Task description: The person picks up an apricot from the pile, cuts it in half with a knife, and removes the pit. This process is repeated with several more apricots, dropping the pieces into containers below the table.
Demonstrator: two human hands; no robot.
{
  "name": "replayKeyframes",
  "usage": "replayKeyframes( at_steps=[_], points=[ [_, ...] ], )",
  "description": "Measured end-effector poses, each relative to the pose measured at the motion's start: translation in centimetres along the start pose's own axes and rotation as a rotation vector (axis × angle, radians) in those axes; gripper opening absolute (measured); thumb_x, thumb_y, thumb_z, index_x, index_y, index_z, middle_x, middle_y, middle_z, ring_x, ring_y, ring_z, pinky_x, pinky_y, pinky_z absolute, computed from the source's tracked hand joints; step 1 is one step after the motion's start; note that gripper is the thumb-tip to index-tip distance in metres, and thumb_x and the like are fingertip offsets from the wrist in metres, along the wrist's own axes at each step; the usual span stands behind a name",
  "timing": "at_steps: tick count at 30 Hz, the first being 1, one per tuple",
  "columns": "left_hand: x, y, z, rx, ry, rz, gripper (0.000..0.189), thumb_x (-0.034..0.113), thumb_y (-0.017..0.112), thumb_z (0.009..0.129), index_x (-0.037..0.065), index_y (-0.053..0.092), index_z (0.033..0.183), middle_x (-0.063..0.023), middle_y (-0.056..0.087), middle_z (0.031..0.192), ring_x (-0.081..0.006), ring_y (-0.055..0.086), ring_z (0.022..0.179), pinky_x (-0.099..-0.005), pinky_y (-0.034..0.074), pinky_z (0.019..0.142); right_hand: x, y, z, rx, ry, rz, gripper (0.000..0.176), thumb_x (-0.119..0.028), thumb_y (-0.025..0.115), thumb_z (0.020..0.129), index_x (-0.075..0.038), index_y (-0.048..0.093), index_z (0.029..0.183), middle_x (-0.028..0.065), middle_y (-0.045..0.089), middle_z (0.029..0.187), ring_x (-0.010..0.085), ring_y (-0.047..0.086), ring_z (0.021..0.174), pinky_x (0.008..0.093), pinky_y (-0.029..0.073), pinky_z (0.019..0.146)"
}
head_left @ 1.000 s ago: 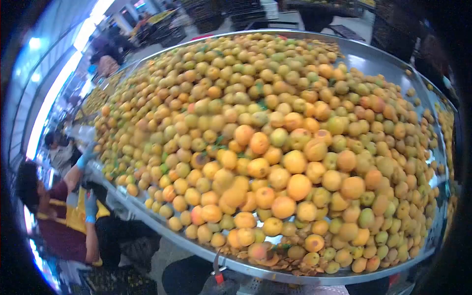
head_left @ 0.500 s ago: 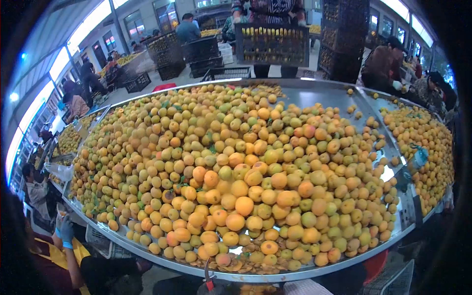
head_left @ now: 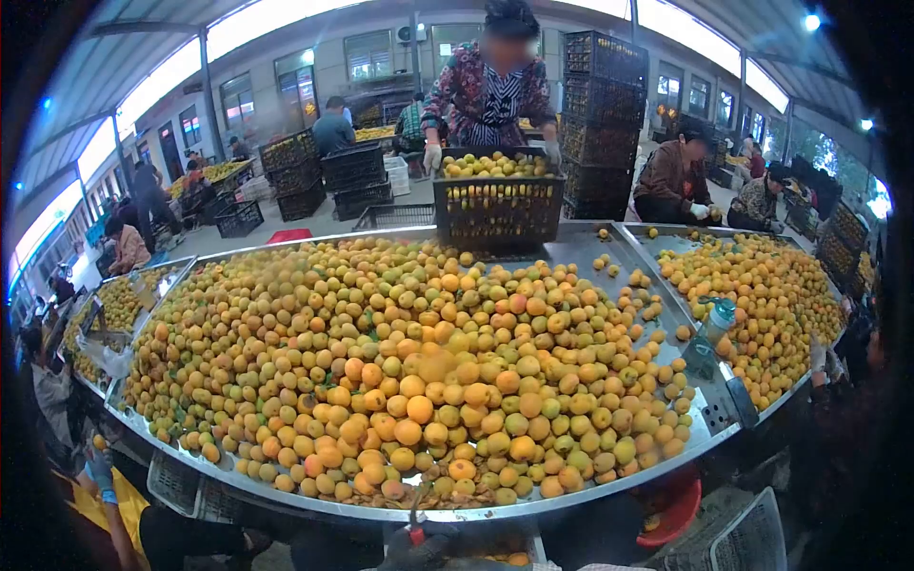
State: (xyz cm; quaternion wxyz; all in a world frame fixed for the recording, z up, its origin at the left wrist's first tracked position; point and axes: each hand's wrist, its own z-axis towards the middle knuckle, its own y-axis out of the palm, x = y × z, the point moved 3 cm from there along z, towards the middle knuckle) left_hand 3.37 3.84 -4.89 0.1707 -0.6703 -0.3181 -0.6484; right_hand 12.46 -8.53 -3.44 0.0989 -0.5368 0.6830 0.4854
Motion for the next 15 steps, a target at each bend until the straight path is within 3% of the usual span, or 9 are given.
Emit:
replayKeyframes(
  at_steps=[1,2,3,5,8,10,11,13,15],
  points=[
    [1.6,1.4,-0.1,-0.052,0.175,0.032,0.014,0.005,0.056,0.086,0.005,0.063,0.098,-0.0026,0.061,0.084,-0.0106,0.055,0.073,-0.0251,0.045,0.065,-0.5,0.4,-1.0,0.026,-0.024,-0.021,0.037,-0.025,0.048,0.09,-0.008,0.052,0.123,0.0135,0.049,0.127,0.0267,0.045,0.119,0.0398,0.034,0.102],
    [2.1,2.4,-0.5,-0.069,0.164,0.001,0.013,0.004,0.057,0.086,0.003,0.062,0.098,-0.0038,0.061,0.094,-0.0121,0.055,0.087,-0.0265,0.045,0.075,0.3,0.4,-1.5,0.028,-0.028,-0.022,0.037,-0.025,0.048,0.09,-0.008,0.052,0.123,0.0135,0.049,0.127,0.0267,0.045,0.119,0.0398,0.034,0.102],
    [2.3,2.8,-0.7,-0.073,0.168,0.002,0.013,0.004,0.057,0.086,0.003,0.062,0.098,-0.0038,0.061,0.094,-0.0121,0.055,0.087,-0.0265,0.045,0.075,1.4,0.1,-1.8,0.095,-0.109,-0.022,0.037,-0.025,0.048,0.089,-0.008,0.052,0.122,0.0142,0.05,0.125,0.0266,0.045,0.118,0.0393,0.034,0.102],
    [1.7,4.0,-0.7,-0.221,-0.055,0.013,0.013,0.007,0.059,0.086,0.002,0.062,0.097,-0.004,0.062,0.097,-0.0136,0.056,0.088,-0.0284,0.046,0.079,1.1,0.2,-3.3,0.162,-0.195,-0.027,0.037,-0.024,0.049,0.089,-0.008,0.052,0.122,0.0149,0.051,0.123,0.0265,0.046,0.116,0.0388,0.033,0.102],
    [-35.2,-1.4,2.5,0.111,0.504,0.903,0.013,0.009,0.061,0.086,0.002,0.062,0.096,-0.0048,0.062,0.095,-0.0127,0.056,0.087,-0.0282,0.046,0.078,-0.8,1.4,-6.1,0.217,-0.079,-0.174,0.035,-0.024,0.05,0.088,-0.006,0.053,0.119,0.0152,0.053,0.116,0.0262,0.047,0.114,0.0377,0.034,0.101],
    [-9.5,3.4,-0.4,-0.205,0.23,0.199,0.012,0.008,0.061,0.086,0.001,0.061,0.095,-0.0054,0.062,0.094,-0.0118,0.055,0.086,-0.0274,0.046,0.077,-0.1,1.7,-6.5,-0.078,-0.202,0.664,0.035,-0.024,0.051,0.088,-0.005,0.054,0.116,0.0166,0.054,0.111,0.0263,0.049,0.11,0.0377,0.036,0.098],
    [5.7,6.5,-2.0,-0.277,0.054,-0.112,0.011,0.008,0.061,0.086,0.001,0.061,0.094,-0.0058,0.061,0.094,-0.0114,0.055,0.086,-0.027,0.046,0.077,0.1,1.8,-6.7,-0.076,-0.202,0.667,0.035,-0.024,0.051,0.088,-0.005,0.054,0.116,0.0166,0.054,0.111,0.0263,0.049,0.11,0.0377,0.036,0.098],
    [4.9,6.4,-1.7,-0.295,0.055,-0.126,0.011,0.008,0.061,0.085,0.001,0.061,0.094,-0.0056,0.061,0.093,-0.0112,0.055,0.085,-0.0267,0.046,0.077,0.4,1.0,-6.9,0.325,-0.184,0.04,0.037,-0.023,0.056,0.084,-0.004,0.053,0.116,0.0169,0.054,0.111,0.0246,0.051,0.108,0.0384,0.041,0.092],
    [3.2,6.2,-0.9,-0.326,0.051,-0.155,0.012,0.006,0.061,0.084,0.0,0.06,0.095,-0.0053,0.061,0.092,-0.0106,0.054,0.085,-0.0261,0.046,0.076,1.3,0.8,-6.4,0.3,-0.221,0.074,0.034,-0.017,0.056,0.083,-0.004,0.054,0.114,0.0166,0.055,0.11,0.0253,0.052,0.106,0.0378,0.042,0.09]
  ],
)
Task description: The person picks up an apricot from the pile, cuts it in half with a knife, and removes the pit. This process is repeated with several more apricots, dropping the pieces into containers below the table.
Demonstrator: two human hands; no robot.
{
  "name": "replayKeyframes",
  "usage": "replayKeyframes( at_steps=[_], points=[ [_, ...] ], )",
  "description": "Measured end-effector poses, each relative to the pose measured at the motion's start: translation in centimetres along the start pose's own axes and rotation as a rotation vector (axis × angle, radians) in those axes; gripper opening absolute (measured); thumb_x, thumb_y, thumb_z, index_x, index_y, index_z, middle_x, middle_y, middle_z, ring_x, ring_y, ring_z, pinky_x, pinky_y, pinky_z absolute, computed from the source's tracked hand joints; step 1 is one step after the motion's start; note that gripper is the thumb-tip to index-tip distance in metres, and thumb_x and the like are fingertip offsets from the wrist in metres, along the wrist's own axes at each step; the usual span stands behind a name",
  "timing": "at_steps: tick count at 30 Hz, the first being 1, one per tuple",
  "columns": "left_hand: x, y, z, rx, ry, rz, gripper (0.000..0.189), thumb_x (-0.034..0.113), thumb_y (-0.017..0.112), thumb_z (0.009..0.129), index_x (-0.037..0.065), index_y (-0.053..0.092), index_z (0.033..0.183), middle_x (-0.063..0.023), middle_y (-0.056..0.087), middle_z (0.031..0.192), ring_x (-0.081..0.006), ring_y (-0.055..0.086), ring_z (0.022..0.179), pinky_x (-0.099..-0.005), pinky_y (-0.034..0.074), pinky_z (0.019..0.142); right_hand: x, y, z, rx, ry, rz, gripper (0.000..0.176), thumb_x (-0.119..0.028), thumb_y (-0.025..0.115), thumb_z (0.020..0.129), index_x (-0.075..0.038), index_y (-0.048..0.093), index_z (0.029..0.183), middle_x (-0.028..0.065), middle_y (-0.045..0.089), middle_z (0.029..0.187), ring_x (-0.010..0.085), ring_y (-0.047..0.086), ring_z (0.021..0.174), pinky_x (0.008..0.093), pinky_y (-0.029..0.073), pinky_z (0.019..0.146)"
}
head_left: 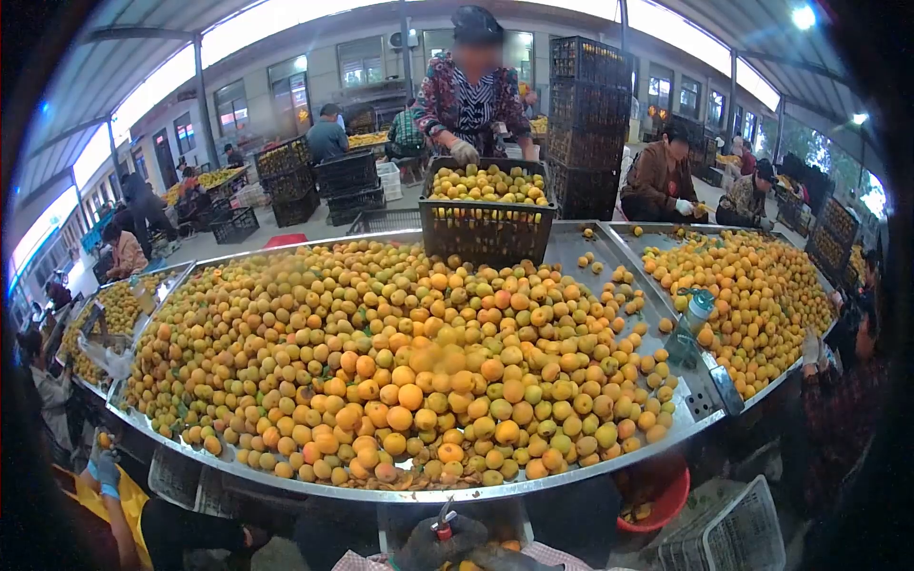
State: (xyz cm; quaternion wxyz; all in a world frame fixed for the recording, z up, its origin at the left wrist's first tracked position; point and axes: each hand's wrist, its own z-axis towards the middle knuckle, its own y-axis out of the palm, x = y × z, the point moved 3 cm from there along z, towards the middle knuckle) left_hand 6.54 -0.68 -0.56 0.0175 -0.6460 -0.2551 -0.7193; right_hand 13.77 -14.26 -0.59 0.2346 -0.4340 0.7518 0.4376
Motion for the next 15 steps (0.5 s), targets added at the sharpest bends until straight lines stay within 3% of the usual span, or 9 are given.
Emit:
replayKeyframes(
  at_steps=[2,3,5,6,7,8,10,14,15],
  points=[
    [-1.0,-0.2,-0.1,-0.03,-0.005,-0.032,0.013,0.005,0.061,0.084,0.0,0.06,0.095,-0.005,0.061,0.09,-0.0101,0.054,0.084,-0.0255,0.046,0.076,1.5,-0.4,1.1,-0.04,-0.064,0.077,0.03,-0.005,0.054,0.08,-0.004,0.055,0.11,0.016,0.056,0.107,0.0267,0.054,0.102,0.0367,0.043,0.086],
    [0.9,0.0,-0.4,-0.009,0.069,0.264,0.015,0.007,0.06,0.084,-0.001,0.059,0.097,-0.0046,0.06,0.089,-0.0095,0.053,0.084,-0.0249,0.046,0.075,2.1,-0.6,1.6,-0.059,-0.096,0.115,0.03,0.0,0.054,0.079,-0.004,0.056,0.108,0.0157,0.056,0.106,0.0274,0.055,0.1,0.0362,0.044,0.084],
    [3.9,1.5,-0.3,-0.013,0.066,0.174,0.018,0.009,0.059,0.086,0.0,0.058,0.1,-0.0039,0.059,0.088,-0.0094,0.053,0.082,-0.0245,0.046,0.072,3.0,-0.8,2.3,-0.096,-0.158,0.189,0.033,0.012,0.052,0.076,-0.004,0.057,0.104,0.0151,0.057,0.104,0.0287,0.056,0.096,0.0351,0.045,0.08],
    [4.5,1.9,-0.4,-0.019,0.069,0.086,0.021,0.012,0.058,0.087,0.0,0.056,0.104,-0.0033,0.059,0.087,-0.0094,0.054,0.08,-0.0241,0.045,0.07,2.9,-0.8,2.4,-0.108,-0.161,0.201,0.031,0.008,0.052,0.077,-0.004,0.056,0.106,0.0148,0.057,0.106,0.0284,0.056,0.097,0.0353,0.045,0.081],
    [-1.0,-1.1,-0.8,-0.084,-0.042,0.123,0.029,0.008,0.065,0.082,-0.002,0.059,0.108,-0.0123,0.064,0.095,-0.0161,0.062,0.079,-0.0272,0.052,0.072,2.7,-0.6,2.6,-0.117,-0.153,0.23,0.03,0.004,0.052,0.079,-0.004,0.055,0.108,0.0145,0.056,0.108,0.028,0.056,0.099,0.0355,0.045,0.082],
    [-0.3,-0.7,-1.0,-0.08,-0.046,0.118,0.029,0.008,0.065,0.082,-0.002,0.059,0.108,-0.0123,0.064,0.095,-0.0161,0.062,0.079,-0.0272,0.052,0.072,2.4,-0.5,2.7,-0.129,-0.14,0.266,0.03,0.001,0.052,0.081,-0.004,0.054,0.11,0.0142,0.055,0.11,0.0276,0.056,0.1,0.0357,0.045,0.084],
    [0.5,-0.5,-1.5,0.0,-0.208,0.011,0.032,0.001,0.067,0.078,-0.004,0.058,0.109,-0.0118,0.063,0.104,-0.0167,0.06,0.095,-0.0297,0.048,0.087,1.9,0.0,2.9,-0.15,-0.112,0.352,0.031,-0.007,0.052,0.084,-0.004,0.052,0.114,0.0137,0.054,0.114,0.0268,0.055,0.102,0.0362,0.044,0.086],
    [2.5,0.2,-1.8,0.077,-0.073,0.088,0.029,0.004,0.067,0.08,-0.004,0.06,0.106,-0.0113,0.064,0.1,-0.0163,0.061,0.09,-0.0285,0.051,0.082,1.8,0.4,2.6,-0.203,-0.019,0.613,0.038,-0.023,0.052,0.09,-0.004,0.049,0.123,0.0126,0.052,0.122,0.0253,0.054,0.107,0.0371,0.043,0.091],
    [2.7,0.5,-1.7,0.14,-0.189,0.047,0.025,0.004,0.065,0.081,-0.004,0.061,0.105,-0.011,0.065,0.098,-0.016,0.062,0.087,-0.0279,0.052,0.079,2.4,0.2,2.9,-0.246,-0.017,0.696,0.04,-0.019,0.049,0.091,-0.006,0.042,0.129,0.0097,0.049,0.127,0.0252,0.052,0.111,0.0396,0.043,0.094]
  ],
)
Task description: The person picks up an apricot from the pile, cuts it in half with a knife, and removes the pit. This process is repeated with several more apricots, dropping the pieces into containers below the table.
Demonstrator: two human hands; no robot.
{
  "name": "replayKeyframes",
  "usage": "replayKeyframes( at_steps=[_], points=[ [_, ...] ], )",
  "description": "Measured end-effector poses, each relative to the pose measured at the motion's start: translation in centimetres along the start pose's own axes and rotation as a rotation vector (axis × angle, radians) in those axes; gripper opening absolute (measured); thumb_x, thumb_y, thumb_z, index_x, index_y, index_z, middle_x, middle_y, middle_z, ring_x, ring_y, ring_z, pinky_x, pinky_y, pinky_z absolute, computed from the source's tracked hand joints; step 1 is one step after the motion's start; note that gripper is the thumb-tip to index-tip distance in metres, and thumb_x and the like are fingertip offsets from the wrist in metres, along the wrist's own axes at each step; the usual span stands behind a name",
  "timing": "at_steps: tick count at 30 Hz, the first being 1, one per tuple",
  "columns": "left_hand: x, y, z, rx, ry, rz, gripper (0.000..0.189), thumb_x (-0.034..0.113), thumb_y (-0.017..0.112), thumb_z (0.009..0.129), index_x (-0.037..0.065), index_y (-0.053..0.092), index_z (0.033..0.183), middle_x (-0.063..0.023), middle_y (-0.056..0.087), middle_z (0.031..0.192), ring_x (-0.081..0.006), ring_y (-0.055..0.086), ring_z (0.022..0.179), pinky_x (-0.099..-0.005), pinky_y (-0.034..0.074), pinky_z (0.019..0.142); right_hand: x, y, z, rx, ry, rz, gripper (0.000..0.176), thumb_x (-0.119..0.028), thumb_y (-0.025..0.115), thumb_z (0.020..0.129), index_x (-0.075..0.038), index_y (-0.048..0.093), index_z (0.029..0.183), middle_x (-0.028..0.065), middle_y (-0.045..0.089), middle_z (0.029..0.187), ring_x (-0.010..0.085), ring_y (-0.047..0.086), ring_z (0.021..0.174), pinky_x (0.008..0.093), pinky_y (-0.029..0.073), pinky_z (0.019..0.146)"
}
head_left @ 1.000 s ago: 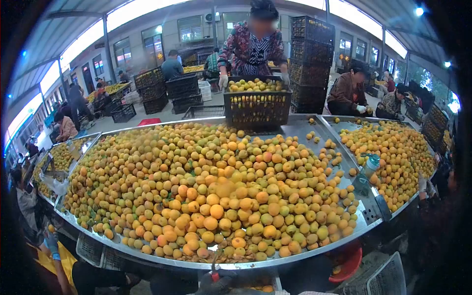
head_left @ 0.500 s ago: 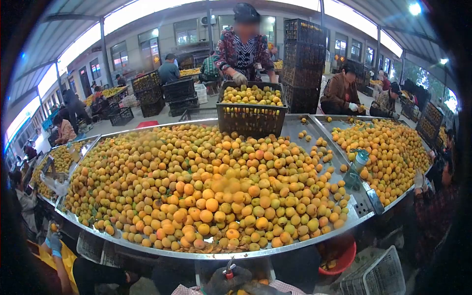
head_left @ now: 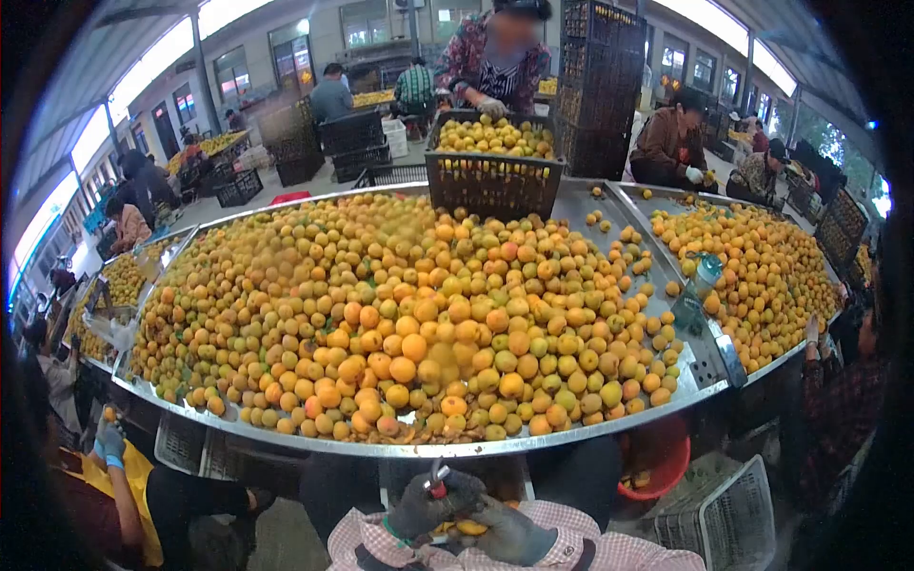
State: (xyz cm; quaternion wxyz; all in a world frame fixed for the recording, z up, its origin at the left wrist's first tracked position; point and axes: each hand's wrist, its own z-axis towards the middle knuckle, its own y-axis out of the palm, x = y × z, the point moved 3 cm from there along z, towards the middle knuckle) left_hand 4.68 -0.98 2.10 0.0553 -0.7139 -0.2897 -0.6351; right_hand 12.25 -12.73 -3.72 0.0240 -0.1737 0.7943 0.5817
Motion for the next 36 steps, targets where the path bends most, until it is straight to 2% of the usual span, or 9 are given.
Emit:
replayKeyframes(
  at_steps=[5,8,13,14,16,23,25,28,36],
  points=[
    [0.7,0.1,0.3,-0.073,0.083,0.034,0.025,0.006,0.067,0.079,-0.004,0.061,0.102,-0.0112,0.064,0.098,-0.0169,0.062,0.087,-0.0292,0.051,0.079,-0.8,0.3,0.3,0.04,-0.179,-0.371,0.035,-0.008,0.045,0.091,-0.005,0.044,0.127,0.011,0.048,0.127,0.0252,0.049,0.116,0.0427,0.042,0.098],
    [1.5,0.5,0.7,-0.163,0.142,0.149,0.027,0.005,0.069,0.076,-0.003,0.061,0.1,-0.0105,0.064,0.099,-0.0171,0.062,0.088,-0.0289,0.051,0.079,-0.8,0.1,0.0,-0.007,-0.188,-0.364,0.05,0.016,0.048,0.079,-0.002,0.047,0.125,0.0083,0.04,0.133,0.0212,0.044,0.121,0.0315,0.039,0.103],
    [2.9,1.0,1.0,-0.108,0.459,0.48,0.022,0.006,0.07,0.074,0.0,0.063,0.095,-0.0105,0.063,0.097,-0.0198,0.062,0.088,-0.031,0.05,0.079,-2.6,2.2,-0.8,-0.087,-0.598,-1.462,0.05,0.009,0.054,0.081,-0.005,0.044,0.128,0.0085,0.044,0.131,0.0228,0.046,0.119,0.0338,0.041,0.099],
    [3.0,1.0,0.9,-0.109,0.461,0.481,0.022,0.006,0.07,0.074,0.0,0.063,0.095,-0.0105,0.063,0.097,-0.0198,0.062,0.088,-0.031,0.05,0.079,-2.5,2.2,-0.6,-0.087,-0.601,-1.462,0.05,0.009,0.054,0.081,-0.005,0.044,0.128,0.0085,0.044,0.131,0.0228,0.046,0.119,0.0338,0.041,0.099],
    [3.2,1.3,0.7,-0.147,0.468,0.513,0.021,0.006,0.07,0.075,0.0,0.063,0.093,-0.0114,0.063,0.095,-0.0211,0.062,0.087,-0.0321,0.05,0.078,-1.2,0.9,0.6,-0.004,-0.072,0.093,0.051,0.0,0.055,0.084,-0.007,0.039,0.132,0.0086,0.045,0.131,0.0223,0.048,0.117,0.0323,0.041,0.097],
    [1.7,0.6,0.3,0.179,0.564,0.562,0.016,0.008,0.067,0.08,0.0,0.062,0.093,-0.0072,0.063,0.079,-0.0173,0.061,0.07,-0.0283,0.05,0.062,-0.9,1.1,0.3,0.118,-0.085,-0.43,0.045,-0.011,0.06,0.085,-0.001,0.041,0.125,0.0097,0.053,0.117,0.0182,0.054,0.106,0.0295,0.045,0.089],
    [-0.5,-1.2,0.6,0.435,0.279,-0.018,0.012,0.012,0.064,0.083,0.002,0.06,0.088,-0.0052,0.06,0.07,-0.0158,0.057,0.057,-0.027,0.046,0.05,-1.4,1.0,-0.2,0.247,-0.246,-1.0,0.04,-0.01,0.06,0.085,0.001,0.044,0.12,0.0104,0.054,0.11,0.0181,0.054,0.102,0.0273,0.047,0.087],
    [0.2,-1.9,0.8,0.434,0.245,-0.254,0.012,0.013,0.063,0.084,0.003,0.058,0.086,-0.0025,0.052,0.057,-0.012,0.047,0.042,-0.0244,0.036,0.037,-2.4,1.0,-0.2,0.207,-0.037,-0.455,0.043,-0.012,0.062,0.085,0.002,0.042,0.121,0.0106,0.053,0.106,0.0162,0.054,0.1,0.0255,0.048,0.083],
    [0.4,-2.0,1.7,0.31,0.265,-0.393,0.015,0.016,0.058,0.088,0.01,0.052,0.076,-0.0003,0.048,0.062,-0.0128,0.044,0.044,-0.0277,0.033,0.036,-2.9,1.0,-0.3,0.271,-0.156,-0.655,0.044,-0.013,0.068,0.08,0.0,0.049,0.117,0.0086,0.057,0.107,0.0135,0.055,0.098,0.0236,0.048,0.082]
  ],
)
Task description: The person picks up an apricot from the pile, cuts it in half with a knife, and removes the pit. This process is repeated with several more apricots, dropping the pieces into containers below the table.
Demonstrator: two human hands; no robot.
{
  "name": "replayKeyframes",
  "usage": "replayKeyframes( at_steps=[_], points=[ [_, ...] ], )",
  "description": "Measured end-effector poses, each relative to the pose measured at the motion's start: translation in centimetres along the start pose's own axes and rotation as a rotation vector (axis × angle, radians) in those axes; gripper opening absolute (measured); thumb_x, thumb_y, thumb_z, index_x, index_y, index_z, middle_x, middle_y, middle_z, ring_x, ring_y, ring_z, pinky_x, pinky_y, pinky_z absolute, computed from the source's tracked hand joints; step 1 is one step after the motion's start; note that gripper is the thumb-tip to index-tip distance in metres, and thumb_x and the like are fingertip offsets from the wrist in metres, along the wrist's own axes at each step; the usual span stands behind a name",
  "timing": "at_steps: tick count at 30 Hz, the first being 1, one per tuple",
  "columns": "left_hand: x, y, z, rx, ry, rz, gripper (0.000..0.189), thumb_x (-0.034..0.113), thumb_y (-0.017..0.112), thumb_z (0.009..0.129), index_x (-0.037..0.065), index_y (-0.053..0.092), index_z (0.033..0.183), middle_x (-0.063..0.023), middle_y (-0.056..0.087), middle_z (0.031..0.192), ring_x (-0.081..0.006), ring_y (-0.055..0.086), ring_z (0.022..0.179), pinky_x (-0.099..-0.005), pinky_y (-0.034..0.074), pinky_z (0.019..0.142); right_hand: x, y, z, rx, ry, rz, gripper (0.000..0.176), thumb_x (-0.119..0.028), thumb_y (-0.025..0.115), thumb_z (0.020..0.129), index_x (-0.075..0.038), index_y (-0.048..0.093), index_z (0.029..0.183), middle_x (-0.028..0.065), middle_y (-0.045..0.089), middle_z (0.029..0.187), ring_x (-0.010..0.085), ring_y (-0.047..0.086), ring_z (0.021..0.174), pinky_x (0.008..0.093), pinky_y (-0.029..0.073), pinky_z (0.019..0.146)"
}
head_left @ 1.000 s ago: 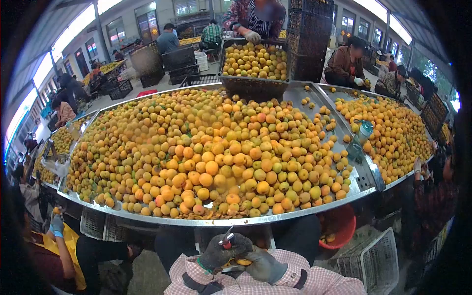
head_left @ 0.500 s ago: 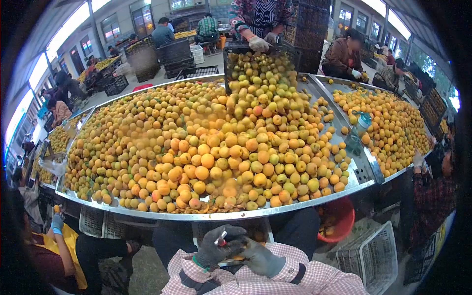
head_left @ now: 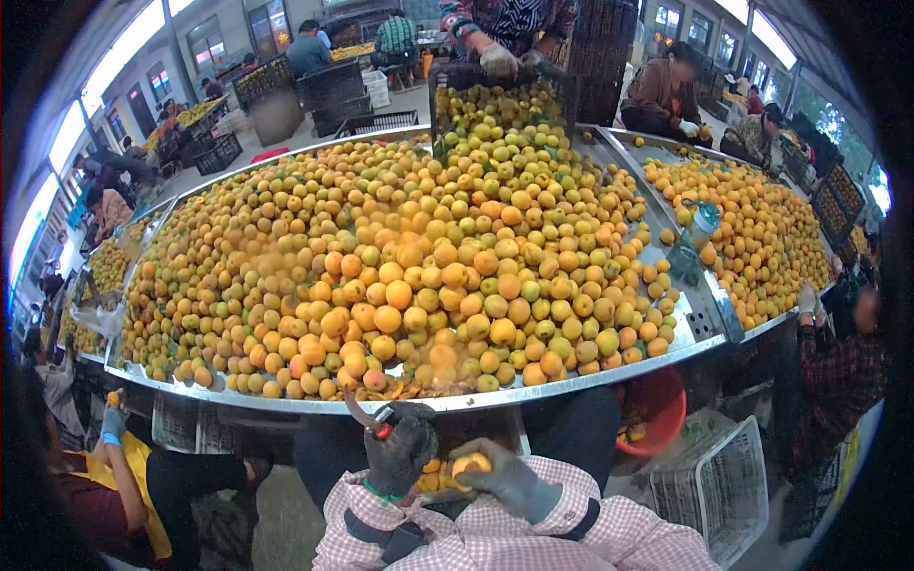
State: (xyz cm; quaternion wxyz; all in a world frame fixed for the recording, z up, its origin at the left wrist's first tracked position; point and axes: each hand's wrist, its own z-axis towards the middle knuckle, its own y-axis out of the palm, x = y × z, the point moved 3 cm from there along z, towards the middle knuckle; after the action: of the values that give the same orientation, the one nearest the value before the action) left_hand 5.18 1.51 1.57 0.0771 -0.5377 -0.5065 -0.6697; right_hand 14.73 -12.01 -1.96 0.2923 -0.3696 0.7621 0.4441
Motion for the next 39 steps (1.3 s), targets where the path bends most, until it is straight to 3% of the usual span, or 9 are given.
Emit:
replayKeyframes(
  at_steps=[5,11,18,25,27,29,34,37,39],
  points=[
    [1.4,0.6,0.2,-0.134,0.111,-0.104,0.014,0.019,0.056,0.09,0.01,0.049,0.081,0.0012,0.043,0.059,-0.011,0.042,0.045,-0.0244,0.032,0.038,-3.1,0.3,-0.4,-0.042,-0.309,0.022,0.054,-0.016,0.071,0.078,-0.001,0.046,0.123,0.0095,0.054,0.114,0.0161,0.053,0.104,0.0268,0.046,0.089],
    [1.8,0.2,-0.6,-0.115,-0.001,-0.091,0.012,0.016,0.061,0.086,0.006,0.055,0.09,0.0002,0.048,0.062,-0.0099,0.043,0.041,-0.0227,0.032,0.035,-2.6,0.2,-1.0,-0.069,-0.224,0.005,0.051,-0.011,0.064,0.083,-0.005,0.041,0.128,0.0075,0.048,0.119,0.015,0.05,0.106,0.0266,0.043,0.094],
    [0.1,-1.0,-2.2,-0.192,0.096,0.98,0.019,0.008,0.066,0.079,0.004,0.063,0.097,-0.0061,0.066,0.087,-0.0134,0.062,0.08,-0.029,0.05,0.074,-1.6,-0.9,-1.1,0.056,-0.169,-0.097,0.039,-0.02,0.06,0.087,-0.005,0.046,0.121,0.0046,0.052,0.104,0.0096,0.055,0.08,0.023,0.049,0.062],
    [1.3,0.4,-2.2,-0.146,0.16,0.678,0.013,0.004,0.067,0.076,0.003,0.063,0.088,-0.0092,0.065,0.085,-0.0167,0.061,0.074,-0.0291,0.051,0.066,1.6,0.4,-0.3,-0.118,0.163,-0.049,0.028,-0.024,0.057,0.089,-0.004,0.055,0.109,0.0061,0.055,0.097,0.0116,0.056,0.071,0.023,0.047,0.057],
    [1.1,0.8,-2.3,-0.094,0.066,0.499,0.014,0.008,0.068,0.077,0.002,0.063,0.088,-0.0075,0.064,0.082,-0.0143,0.059,0.068,-0.0263,0.049,0.06,1.6,1.1,-0.4,-0.314,-0.188,-0.204,0.026,-0.023,0.055,0.091,-0.005,0.055,0.11,0.0055,0.056,0.093,0.0118,0.057,0.072,0.023,0.047,0.058],
    [0.9,1.2,-2.5,-0.051,-0.031,0.321,0.016,0.012,0.068,0.078,0.001,0.063,0.089,-0.0059,0.063,0.078,-0.0119,0.057,0.061,-0.0234,0.047,0.054,2.9,1.4,-0.9,-0.394,0.261,0.026,0.027,-0.022,0.051,0.093,-0.004,0.053,0.113,0.0059,0.057,0.096,0.0119,0.058,0.079,0.0222,0.048,0.064],
    [0.5,1.2,-3.2,-0.071,-0.098,0.249,0.014,0.013,0.065,0.081,0.001,0.061,0.087,-0.0027,0.055,0.061,-0.008,0.046,0.045,-0.0208,0.035,0.04,3.7,1.6,-0.3,-0.477,0.282,0.042,0.033,-0.025,0.047,0.095,-0.002,0.047,0.119,0.0064,0.054,0.108,0.0112,0.056,0.093,0.0229,0.049,0.074],
    [0.7,1.1,-3.3,-0.162,-0.203,0.134,0.015,0.012,0.066,0.08,0.0,0.06,0.087,-0.0033,0.054,0.059,-0.0089,0.045,0.042,-0.0216,0.034,0.038,3.8,1.7,-0.3,-0.43,0.165,-0.064,0.035,-0.026,0.05,0.093,-0.005,0.047,0.121,0.0053,0.054,0.111,0.0087,0.054,0.098,0.0244,0.049,0.076],
    [0.4,0.7,-3.2,-0.16,-0.145,0.182,0.014,0.011,0.066,0.08,0.0,0.06,0.087,-0.0036,0.054,0.058,-0.0093,0.044,0.041,-0.0218,0.033,0.038,5.2,1.3,0.5,-0.506,-0.364,-0.685,0.035,-0.024,0.049,0.094,-0.007,0.046,0.124,0.005,0.052,0.117,0.0108,0.051,0.104,0.0289,0.047,0.085]
  ],
)
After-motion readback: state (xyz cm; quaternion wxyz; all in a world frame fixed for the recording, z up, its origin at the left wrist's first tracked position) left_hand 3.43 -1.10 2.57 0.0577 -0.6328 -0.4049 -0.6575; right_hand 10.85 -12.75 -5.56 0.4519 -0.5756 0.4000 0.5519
